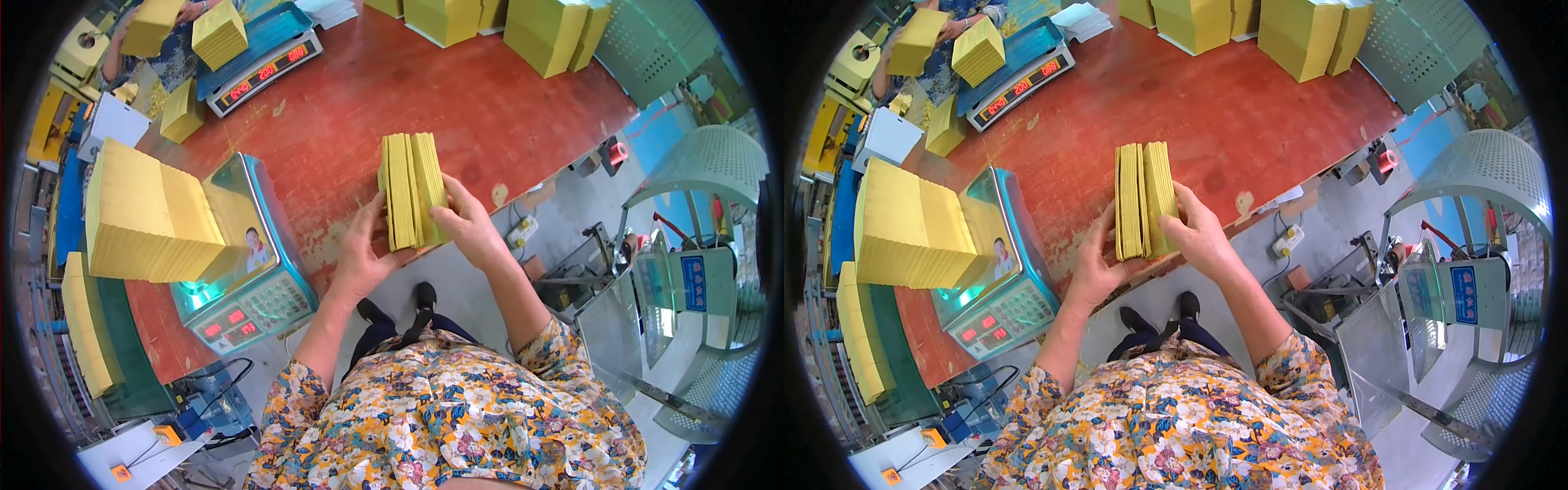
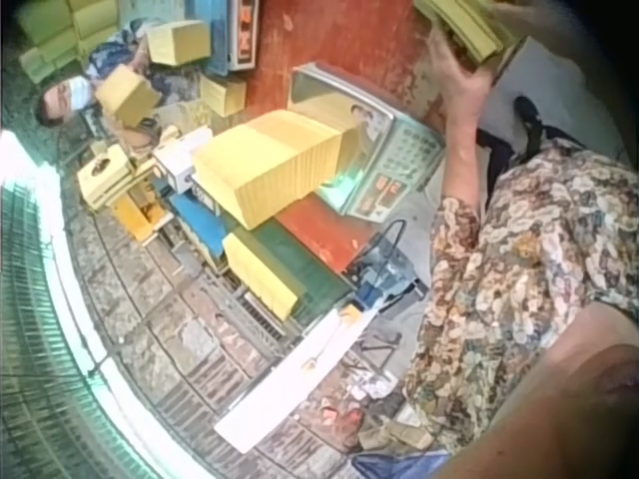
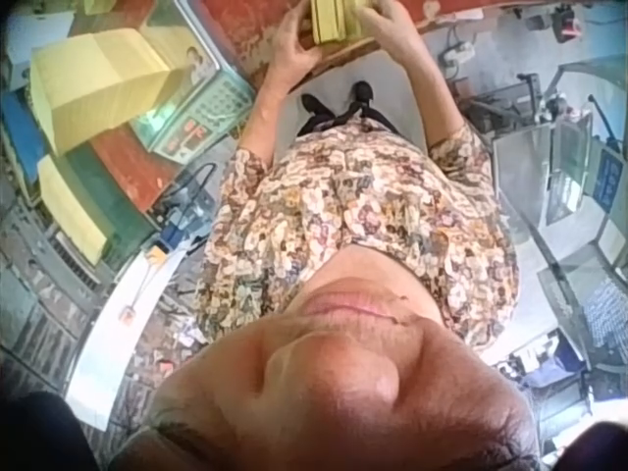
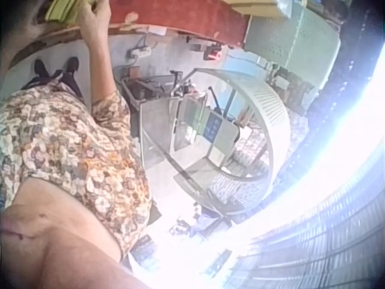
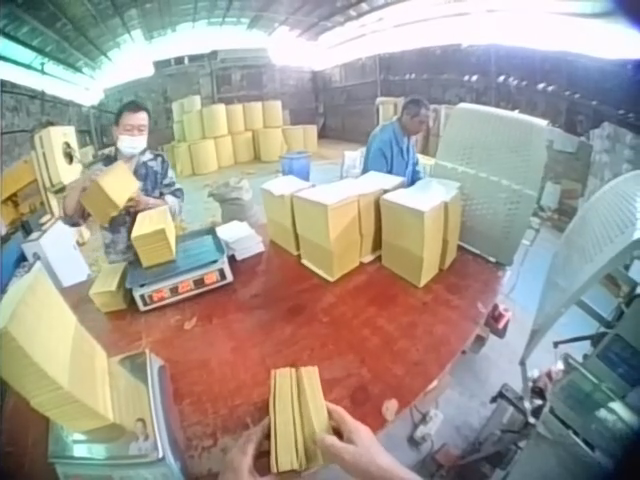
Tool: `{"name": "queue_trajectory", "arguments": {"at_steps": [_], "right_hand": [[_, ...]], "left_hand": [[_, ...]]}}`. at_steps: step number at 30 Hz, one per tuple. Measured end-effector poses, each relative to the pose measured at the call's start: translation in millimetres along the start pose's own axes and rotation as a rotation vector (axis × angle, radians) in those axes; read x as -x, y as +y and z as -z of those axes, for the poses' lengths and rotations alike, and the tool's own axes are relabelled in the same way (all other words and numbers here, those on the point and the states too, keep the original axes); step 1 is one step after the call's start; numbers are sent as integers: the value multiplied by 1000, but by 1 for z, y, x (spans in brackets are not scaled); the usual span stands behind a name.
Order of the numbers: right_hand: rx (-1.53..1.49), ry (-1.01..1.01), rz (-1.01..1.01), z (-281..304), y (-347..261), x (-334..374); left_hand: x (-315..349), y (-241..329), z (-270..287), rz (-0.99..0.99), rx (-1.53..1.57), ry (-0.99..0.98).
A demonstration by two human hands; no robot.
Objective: Stacking and weighing embossed yellow paper products at a factory workstation and placing them on a conveyor.
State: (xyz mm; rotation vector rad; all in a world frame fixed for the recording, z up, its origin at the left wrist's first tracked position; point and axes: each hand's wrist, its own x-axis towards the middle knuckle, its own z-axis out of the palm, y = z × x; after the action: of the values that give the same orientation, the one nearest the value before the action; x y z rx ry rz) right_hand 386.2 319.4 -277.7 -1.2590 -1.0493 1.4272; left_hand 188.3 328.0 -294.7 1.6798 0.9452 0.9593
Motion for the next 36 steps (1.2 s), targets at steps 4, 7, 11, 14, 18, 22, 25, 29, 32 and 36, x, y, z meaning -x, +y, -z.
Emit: {"name": "queue_trajectory", "arguments": {"at_steps": [4, 7, 11, 14, 18, 22, 25, 29, 32, 36], "right_hand": [[63, 45, 15, 2, 6, 2], [117, 52, 34, -4, 2, 2], [348, 125, 43, -4, 1, 5], [274, 127, 34, 3, 10, 1], [-14, 112, 59, 13, 23, 1], [-492, 40, 82, 16, 18, 7], [-666, -39, 72, 26, 19, 12], [-733, -168, 62, 36, 9, 17], [-554, -245, 67, 32, 6, 13], [-44, -228, 13, 23, -21, 19]], "left_hand": [[0, 3, -2, -32, -129, 5], [1, -2, -6, -14, -97, 16], [1, 1, -16, -266, -622, 65], [-2, 4, -26, -232, -687, 85], [-7, 20, -30, -282, -767, 82], [-12, 63, -18, -373, -882, 50], [-12, 79, -5, -416, -837, 90], [-11, 69, 9, -70, -124, 436], [-5, 31, 8, 366, 529, 392], [23, 15, -15, 632, 1144, 309]]}}
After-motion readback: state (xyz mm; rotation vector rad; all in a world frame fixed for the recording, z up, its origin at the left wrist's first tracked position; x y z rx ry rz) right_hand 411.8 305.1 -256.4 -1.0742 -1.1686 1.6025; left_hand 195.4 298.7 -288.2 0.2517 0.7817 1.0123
